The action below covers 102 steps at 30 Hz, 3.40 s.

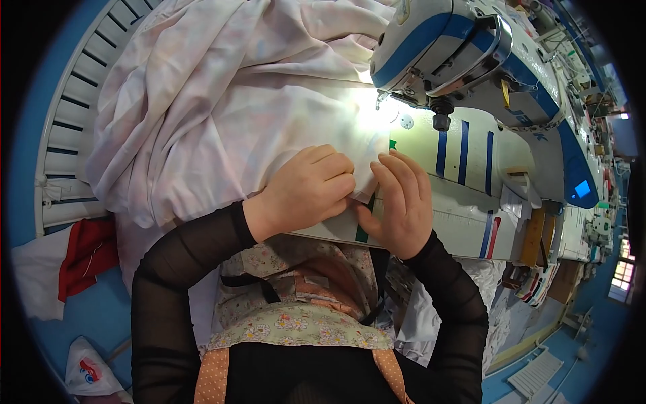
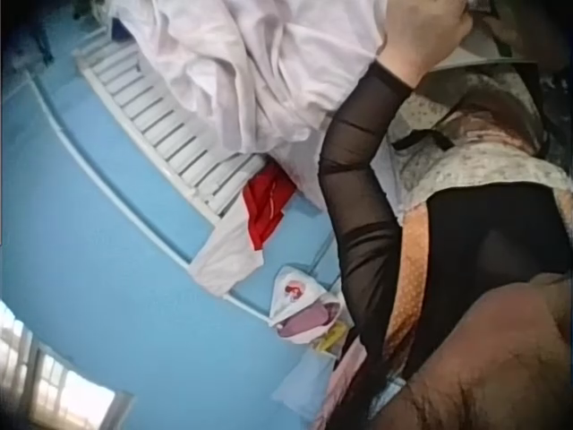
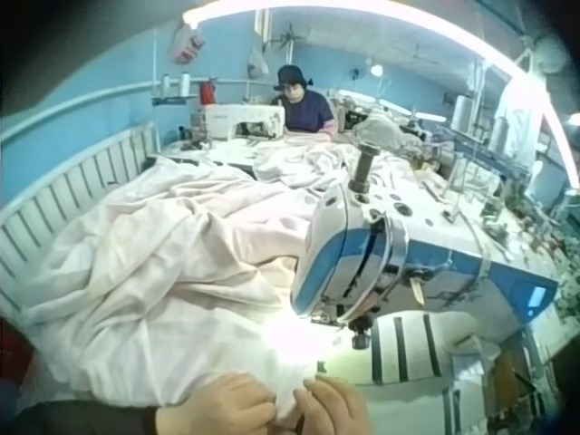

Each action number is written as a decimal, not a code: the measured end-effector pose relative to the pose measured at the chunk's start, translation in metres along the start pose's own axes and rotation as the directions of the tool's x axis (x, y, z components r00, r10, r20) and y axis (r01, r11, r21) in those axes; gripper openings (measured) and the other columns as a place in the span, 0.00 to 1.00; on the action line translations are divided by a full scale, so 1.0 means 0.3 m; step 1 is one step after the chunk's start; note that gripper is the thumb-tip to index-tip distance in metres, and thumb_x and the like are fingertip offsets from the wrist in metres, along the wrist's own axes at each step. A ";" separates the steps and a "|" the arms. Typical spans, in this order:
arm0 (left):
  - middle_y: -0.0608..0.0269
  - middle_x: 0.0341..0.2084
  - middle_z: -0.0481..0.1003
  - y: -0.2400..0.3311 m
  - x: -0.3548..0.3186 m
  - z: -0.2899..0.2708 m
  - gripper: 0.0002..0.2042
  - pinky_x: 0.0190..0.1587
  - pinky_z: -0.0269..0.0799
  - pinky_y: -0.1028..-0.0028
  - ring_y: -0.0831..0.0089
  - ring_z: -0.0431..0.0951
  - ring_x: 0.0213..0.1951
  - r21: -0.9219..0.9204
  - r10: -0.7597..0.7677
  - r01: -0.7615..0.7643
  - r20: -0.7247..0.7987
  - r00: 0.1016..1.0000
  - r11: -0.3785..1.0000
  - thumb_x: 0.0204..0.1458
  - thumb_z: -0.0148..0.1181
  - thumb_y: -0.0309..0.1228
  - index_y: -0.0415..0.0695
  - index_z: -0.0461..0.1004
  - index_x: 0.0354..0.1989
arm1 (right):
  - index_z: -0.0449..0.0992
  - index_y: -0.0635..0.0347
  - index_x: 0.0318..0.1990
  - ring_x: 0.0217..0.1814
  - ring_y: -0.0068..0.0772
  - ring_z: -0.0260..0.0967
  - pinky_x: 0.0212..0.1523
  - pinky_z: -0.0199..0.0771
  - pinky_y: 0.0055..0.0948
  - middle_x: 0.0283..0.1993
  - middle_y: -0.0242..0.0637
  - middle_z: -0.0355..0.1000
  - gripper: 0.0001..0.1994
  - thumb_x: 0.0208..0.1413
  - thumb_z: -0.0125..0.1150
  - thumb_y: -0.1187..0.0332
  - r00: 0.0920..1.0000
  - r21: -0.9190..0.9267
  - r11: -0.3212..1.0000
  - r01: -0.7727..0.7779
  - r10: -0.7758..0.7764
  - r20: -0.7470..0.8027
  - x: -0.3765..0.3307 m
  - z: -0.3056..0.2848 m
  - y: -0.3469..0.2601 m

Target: Use an industrial sewing machine to hem and join large sections of fabric for pillow production.

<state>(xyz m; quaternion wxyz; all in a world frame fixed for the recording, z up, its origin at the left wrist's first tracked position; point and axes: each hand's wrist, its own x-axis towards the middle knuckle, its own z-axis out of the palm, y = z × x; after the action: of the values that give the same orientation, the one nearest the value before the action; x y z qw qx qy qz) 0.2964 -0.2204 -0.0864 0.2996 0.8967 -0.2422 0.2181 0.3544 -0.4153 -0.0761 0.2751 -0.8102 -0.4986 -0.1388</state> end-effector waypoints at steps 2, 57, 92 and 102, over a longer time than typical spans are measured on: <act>0.64 0.30 0.68 -0.001 0.002 0.002 0.11 0.37 0.68 0.67 0.64 0.69 0.33 -0.005 0.003 -0.003 -0.005 1.000 1.000 0.32 0.63 0.27 0.45 0.68 0.26 | 0.68 0.62 0.53 0.58 0.51 0.64 0.55 0.65 0.44 0.54 0.45 0.66 0.33 0.30 0.69 0.74 1.000 0.012 1.000 -0.015 0.015 0.003 0.005 -0.001 -0.004; 0.56 0.33 0.79 -0.472 0.391 0.023 0.23 0.43 0.73 0.63 0.57 0.79 0.41 0.275 -0.336 0.285 0.162 0.928 0.918 0.53 0.53 0.38 0.43 0.65 0.58 | 0.76 0.62 0.32 0.41 0.41 0.75 0.41 0.76 0.34 0.36 0.38 0.75 0.10 0.39 0.61 0.83 0.980 -0.007 0.989 0.146 -0.144 0.135 0.157 0.042 0.178; 0.45 0.53 0.66 -0.285 -0.044 -0.172 0.24 0.56 0.65 0.60 0.46 0.67 0.53 0.510 -0.105 0.040 0.101 0.989 0.860 0.47 0.56 0.28 0.45 0.68 0.56 | 0.75 0.59 0.32 0.39 0.37 0.70 0.39 0.73 0.34 0.36 0.32 0.71 0.07 0.42 0.56 0.76 0.988 0.008 0.994 0.109 -0.109 0.106 0.102 0.024 0.173; 0.59 0.46 0.71 -0.112 0.140 -0.046 0.15 0.51 0.68 0.63 0.61 0.71 0.49 0.202 -0.069 0.029 0.195 0.978 0.979 0.46 0.56 0.25 0.45 0.75 0.44 | 0.76 0.61 0.35 0.42 0.41 0.71 0.43 0.72 0.36 0.39 0.35 0.72 0.10 0.42 0.57 0.77 0.991 0.034 0.995 0.096 -0.099 0.091 0.097 0.023 0.174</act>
<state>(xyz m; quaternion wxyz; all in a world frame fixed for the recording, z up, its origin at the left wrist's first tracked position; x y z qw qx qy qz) 0.3450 -0.2006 -0.0684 0.1882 0.9452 -0.2261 0.1418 0.4138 -0.4083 -0.0830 0.2564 -0.7864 -0.5516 -0.1071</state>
